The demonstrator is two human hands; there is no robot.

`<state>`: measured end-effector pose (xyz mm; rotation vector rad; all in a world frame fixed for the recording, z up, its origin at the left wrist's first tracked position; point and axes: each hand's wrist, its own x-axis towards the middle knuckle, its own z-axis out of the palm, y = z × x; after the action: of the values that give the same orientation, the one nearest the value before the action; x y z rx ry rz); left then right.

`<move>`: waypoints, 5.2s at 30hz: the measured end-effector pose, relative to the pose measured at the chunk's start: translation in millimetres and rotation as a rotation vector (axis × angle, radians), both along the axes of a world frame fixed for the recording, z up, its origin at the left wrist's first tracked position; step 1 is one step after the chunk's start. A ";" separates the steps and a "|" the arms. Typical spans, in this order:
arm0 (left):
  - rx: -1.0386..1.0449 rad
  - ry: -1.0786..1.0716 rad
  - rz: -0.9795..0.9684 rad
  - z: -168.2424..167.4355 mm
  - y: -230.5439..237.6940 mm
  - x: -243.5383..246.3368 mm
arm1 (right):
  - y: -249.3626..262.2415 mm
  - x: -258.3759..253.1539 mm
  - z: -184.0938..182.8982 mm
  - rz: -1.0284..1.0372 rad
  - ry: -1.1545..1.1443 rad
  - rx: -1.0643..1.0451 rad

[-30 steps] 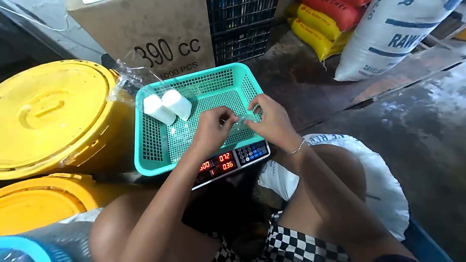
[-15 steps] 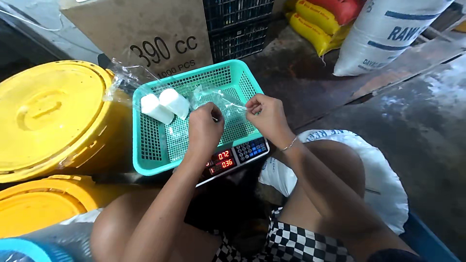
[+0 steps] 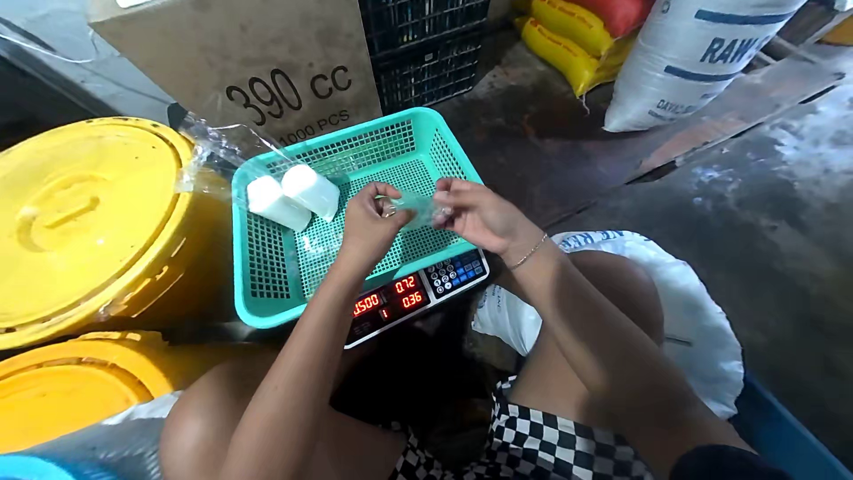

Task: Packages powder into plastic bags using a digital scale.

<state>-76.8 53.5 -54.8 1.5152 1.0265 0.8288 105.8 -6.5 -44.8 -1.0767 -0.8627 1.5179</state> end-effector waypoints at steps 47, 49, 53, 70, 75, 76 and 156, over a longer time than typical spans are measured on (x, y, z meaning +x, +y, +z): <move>0.488 0.452 -0.201 21.8 -18.4 15.0 | -270.0 192.8 -217.6 -0.307 -1.246 -0.884; 0.490 0.457 -0.198 18.3 -17.7 12.9 | -273.2 197.9 -217.1 -0.266 -1.218 -0.917; 0.467 0.515 -0.212 20.5 -16.3 9.1 | -288.3 200.3 -205.8 -0.428 -1.101 -0.855; 0.459 0.606 -0.215 20.3 -23.4 3.3 | -325.0 209.7 -203.9 -0.765 -0.966 -0.579; 0.413 0.607 -0.175 20.8 -27.6 5.4 | -323.4 217.3 -191.0 -0.835 -0.924 -0.540; 0.413 0.600 -0.165 19.9 -28.5 5.5 | -322.1 218.3 -186.0 -0.843 -0.935 -0.529; 0.417 -0.117 -0.287 13.9 -35.2 26.1 | -196.9 250.9 -201.4 -0.400 -1.196 -0.947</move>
<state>-50.6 18.3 -40.9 1.8854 0.5504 0.9498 356.7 -203.4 -246.2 -2.7940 -0.5404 0.7846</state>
